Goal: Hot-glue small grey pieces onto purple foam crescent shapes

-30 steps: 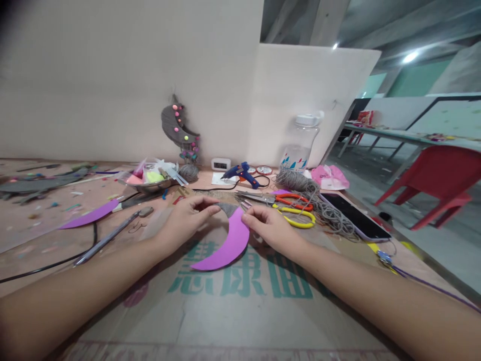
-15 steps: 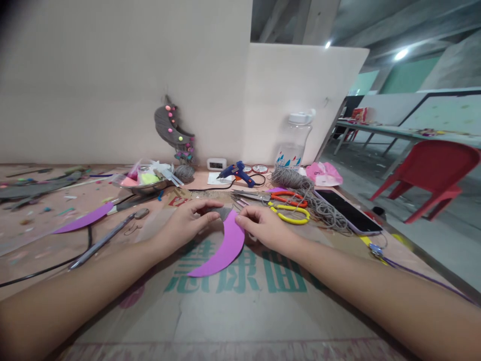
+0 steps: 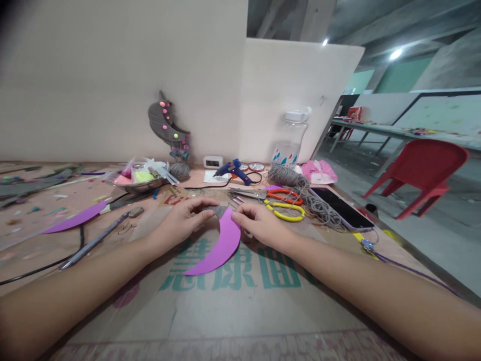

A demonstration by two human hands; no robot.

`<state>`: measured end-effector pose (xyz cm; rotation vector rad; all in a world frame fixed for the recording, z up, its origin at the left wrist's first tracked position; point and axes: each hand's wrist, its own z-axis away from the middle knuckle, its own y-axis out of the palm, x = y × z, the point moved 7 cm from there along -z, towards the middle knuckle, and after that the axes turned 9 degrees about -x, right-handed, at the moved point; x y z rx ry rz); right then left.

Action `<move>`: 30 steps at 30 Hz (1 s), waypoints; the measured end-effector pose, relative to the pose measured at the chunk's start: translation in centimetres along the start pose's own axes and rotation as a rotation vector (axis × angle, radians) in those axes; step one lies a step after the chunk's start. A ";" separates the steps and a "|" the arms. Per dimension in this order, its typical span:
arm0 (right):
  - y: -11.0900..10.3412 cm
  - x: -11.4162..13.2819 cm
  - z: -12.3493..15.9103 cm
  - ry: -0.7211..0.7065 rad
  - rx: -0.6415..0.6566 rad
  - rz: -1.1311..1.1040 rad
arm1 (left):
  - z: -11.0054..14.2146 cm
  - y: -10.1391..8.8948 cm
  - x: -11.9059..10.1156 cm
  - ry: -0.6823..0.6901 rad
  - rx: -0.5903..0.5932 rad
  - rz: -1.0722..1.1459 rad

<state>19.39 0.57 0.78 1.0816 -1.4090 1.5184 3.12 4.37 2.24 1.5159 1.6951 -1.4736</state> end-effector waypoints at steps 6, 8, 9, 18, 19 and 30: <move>0.0 0.2 0.1 -0.032 0.004 0.003 | 0.0 0.2 0.3 -0.026 0.032 0.039; -0.1 0.2 0.1 -0.032 0.004 0.010 | 0.0 0.3 0.5 -0.041 0.042 0.056; 0.0 0.1 0.1 -0.029 0.005 0.016 | 0.0 0.3 0.6 -0.049 0.045 0.066; -1.1 1.6 0.2 -0.210 -0.146 -0.015 | 0.0 0.8 0.9 -0.092 0.099 0.127; -1.1 1.7 0.2 -0.234 -0.136 -0.028 | 0.1 0.9 0.9 -0.090 0.110 0.129; 0.0 1.1 -0.3 -0.257 -0.038 -0.042 | 0.2 1.3 0.9 -0.113 0.175 0.151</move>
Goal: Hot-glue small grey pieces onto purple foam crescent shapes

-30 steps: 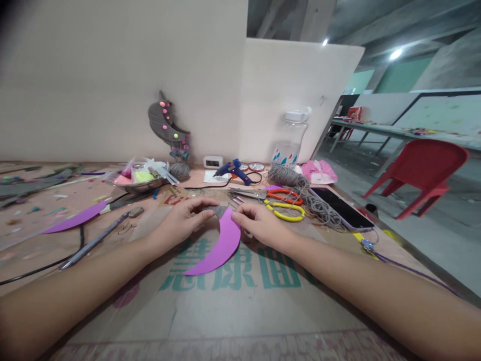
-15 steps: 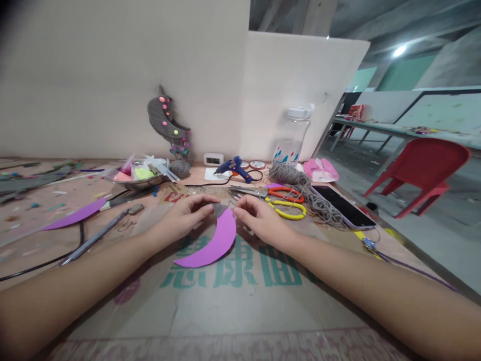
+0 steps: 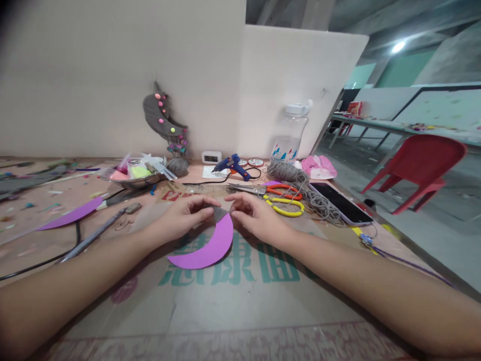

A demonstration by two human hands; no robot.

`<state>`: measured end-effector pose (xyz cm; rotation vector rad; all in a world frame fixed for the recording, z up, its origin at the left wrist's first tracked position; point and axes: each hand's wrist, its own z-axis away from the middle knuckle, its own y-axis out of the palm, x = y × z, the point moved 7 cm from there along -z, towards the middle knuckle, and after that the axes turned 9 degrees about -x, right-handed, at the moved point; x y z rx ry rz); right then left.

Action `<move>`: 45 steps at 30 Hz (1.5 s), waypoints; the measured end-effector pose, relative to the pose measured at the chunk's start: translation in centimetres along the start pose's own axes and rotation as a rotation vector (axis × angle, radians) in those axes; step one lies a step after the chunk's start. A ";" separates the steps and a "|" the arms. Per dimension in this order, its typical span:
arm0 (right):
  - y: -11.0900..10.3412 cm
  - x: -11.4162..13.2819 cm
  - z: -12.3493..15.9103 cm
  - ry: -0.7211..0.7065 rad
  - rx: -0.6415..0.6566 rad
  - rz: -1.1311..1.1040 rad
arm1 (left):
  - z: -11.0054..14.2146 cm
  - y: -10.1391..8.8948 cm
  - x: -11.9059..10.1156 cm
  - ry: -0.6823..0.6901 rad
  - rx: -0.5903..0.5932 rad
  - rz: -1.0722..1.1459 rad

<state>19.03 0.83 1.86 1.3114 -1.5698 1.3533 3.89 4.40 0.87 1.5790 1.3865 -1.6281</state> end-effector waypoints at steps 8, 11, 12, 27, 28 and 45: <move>-0.7 -0.6 0.3 0.150 -0.053 0.079 | -0.1 0.4 0.4 -0.018 0.092 0.024; -0.7 -0.4 0.2 0.118 -0.079 0.120 | 0.0 0.5 0.2 0.011 0.125 0.008; -0.8 -0.2 0.1 0.093 -0.092 0.147 | 0.0 0.5 0.1 0.013 0.129 0.006; -1.2 -0.4 -0.1 0.092 -0.076 0.125 | -0.6 -1.3 0.0 -0.007 -0.176 0.008; -0.8 -0.5 0.1 0.132 -0.039 0.136 | -0.6 -1.5 -0.2 0.007 -0.193 -0.002; -0.7 -0.7 0.6 0.162 -0.008 0.148 | -0.1 -0.5 0.0 -0.003 -0.069 -0.070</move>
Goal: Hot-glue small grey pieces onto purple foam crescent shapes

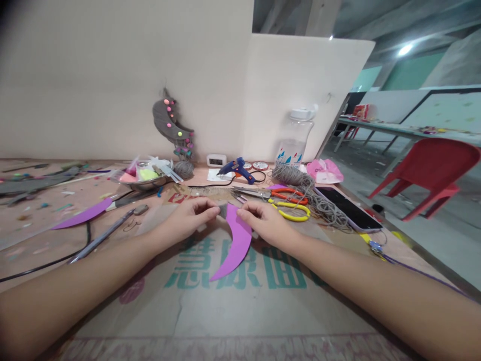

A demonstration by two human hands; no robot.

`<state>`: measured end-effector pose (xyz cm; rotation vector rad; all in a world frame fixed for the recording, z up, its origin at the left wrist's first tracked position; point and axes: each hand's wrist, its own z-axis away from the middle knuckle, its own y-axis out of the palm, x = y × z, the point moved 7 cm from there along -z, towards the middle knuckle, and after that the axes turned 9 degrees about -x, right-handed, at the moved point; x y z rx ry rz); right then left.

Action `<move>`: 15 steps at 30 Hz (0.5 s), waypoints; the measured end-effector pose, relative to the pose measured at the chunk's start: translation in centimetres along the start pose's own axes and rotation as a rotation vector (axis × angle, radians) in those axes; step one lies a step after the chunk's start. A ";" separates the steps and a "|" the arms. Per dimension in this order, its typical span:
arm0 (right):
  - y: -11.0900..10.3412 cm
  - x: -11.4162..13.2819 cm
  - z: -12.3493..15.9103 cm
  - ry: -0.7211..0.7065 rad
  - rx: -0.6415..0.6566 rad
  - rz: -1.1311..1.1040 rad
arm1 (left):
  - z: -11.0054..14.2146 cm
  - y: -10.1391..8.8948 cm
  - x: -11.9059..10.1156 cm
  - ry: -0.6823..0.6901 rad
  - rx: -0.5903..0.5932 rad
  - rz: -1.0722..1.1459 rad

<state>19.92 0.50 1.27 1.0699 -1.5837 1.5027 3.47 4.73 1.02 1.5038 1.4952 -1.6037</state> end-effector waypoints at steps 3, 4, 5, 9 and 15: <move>0.1 -0.2 -0.1 -0.011 0.015 0.022 | -0.2 -0.2 0.1 0.001 -0.024 0.004; 0.1 -0.1 -0.2 -0.026 0.010 0.036 | -0.3 -0.2 0.0 0.021 -0.025 0.009; 0.0 0.0 -0.3 -0.044 0.001 0.050 | -0.3 -0.3 -0.2 0.051 -0.029 0.021; -0.1 0.5 -0.5 -0.121 -0.008 0.116 | -0.1 -0.4 -1.0 0.166 -0.036 0.072; 0.0 0.5 -0.4 -0.117 0.012 0.096 | 0.6 0.5 -1.7 0.193 0.059 -0.038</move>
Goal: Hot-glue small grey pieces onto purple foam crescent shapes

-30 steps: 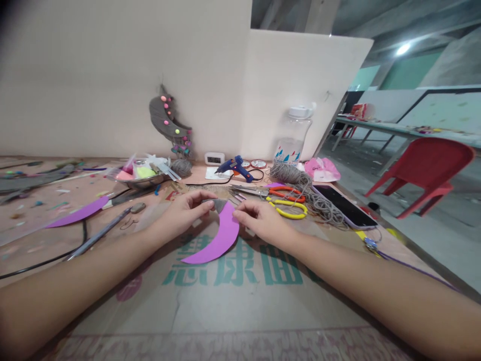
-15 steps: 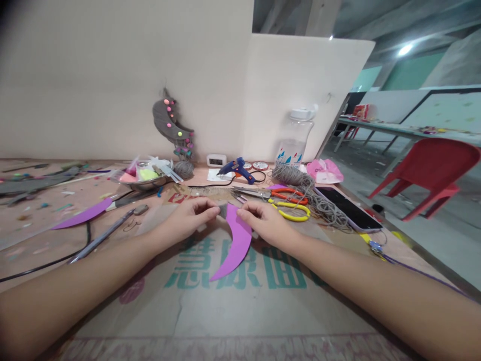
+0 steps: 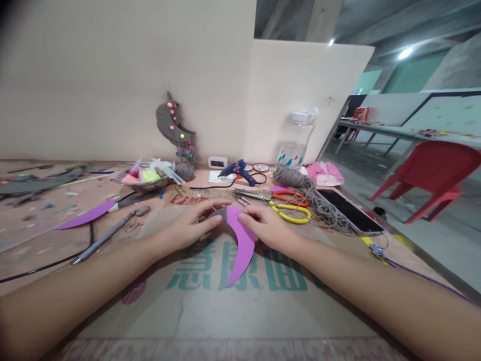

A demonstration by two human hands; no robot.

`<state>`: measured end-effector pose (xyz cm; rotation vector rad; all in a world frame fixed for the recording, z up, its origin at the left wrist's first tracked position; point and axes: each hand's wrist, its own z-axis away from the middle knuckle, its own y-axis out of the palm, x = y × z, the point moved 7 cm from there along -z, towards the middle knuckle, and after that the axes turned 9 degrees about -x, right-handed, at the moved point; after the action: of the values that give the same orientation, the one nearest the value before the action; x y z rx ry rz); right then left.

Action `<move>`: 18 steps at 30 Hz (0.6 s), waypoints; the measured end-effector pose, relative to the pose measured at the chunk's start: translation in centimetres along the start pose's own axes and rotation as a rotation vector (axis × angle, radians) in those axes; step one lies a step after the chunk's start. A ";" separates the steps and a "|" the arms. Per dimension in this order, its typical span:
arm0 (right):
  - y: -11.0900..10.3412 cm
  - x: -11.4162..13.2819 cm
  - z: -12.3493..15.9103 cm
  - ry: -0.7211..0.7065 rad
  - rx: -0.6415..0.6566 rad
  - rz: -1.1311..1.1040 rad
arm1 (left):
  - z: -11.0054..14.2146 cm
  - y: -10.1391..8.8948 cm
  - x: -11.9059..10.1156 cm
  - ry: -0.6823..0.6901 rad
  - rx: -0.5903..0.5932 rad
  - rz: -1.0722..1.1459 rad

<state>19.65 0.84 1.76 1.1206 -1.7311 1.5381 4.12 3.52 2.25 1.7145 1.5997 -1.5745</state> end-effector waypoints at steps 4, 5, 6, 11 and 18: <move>0.3 -0.4 0.2 0.066 0.026 -0.019 | -0.1 0.2 -0.2 0.016 0.015 0.019; 0.2 -0.4 0.2 0.060 0.023 -0.017 | -0.1 0.2 -0.2 0.013 0.019 0.024; 0.2 -0.3 0.2 0.045 0.017 -0.012 | -0.1 0.2 -0.1 0.005 0.019 0.027; -0.2 -0.1 0.0 0.027 -0.024 0.006 | -0.3 -0.2 0.7 -0.033 -0.055 0.059; -0.4 0.2 0.2 0.053 -0.063 -0.012 | -0.4 -1.0 0.6 0.017 -0.167 -0.039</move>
<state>19.91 0.59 2.06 1.0479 -1.7221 1.4828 3.35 4.47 2.25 1.6229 1.7297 -1.4034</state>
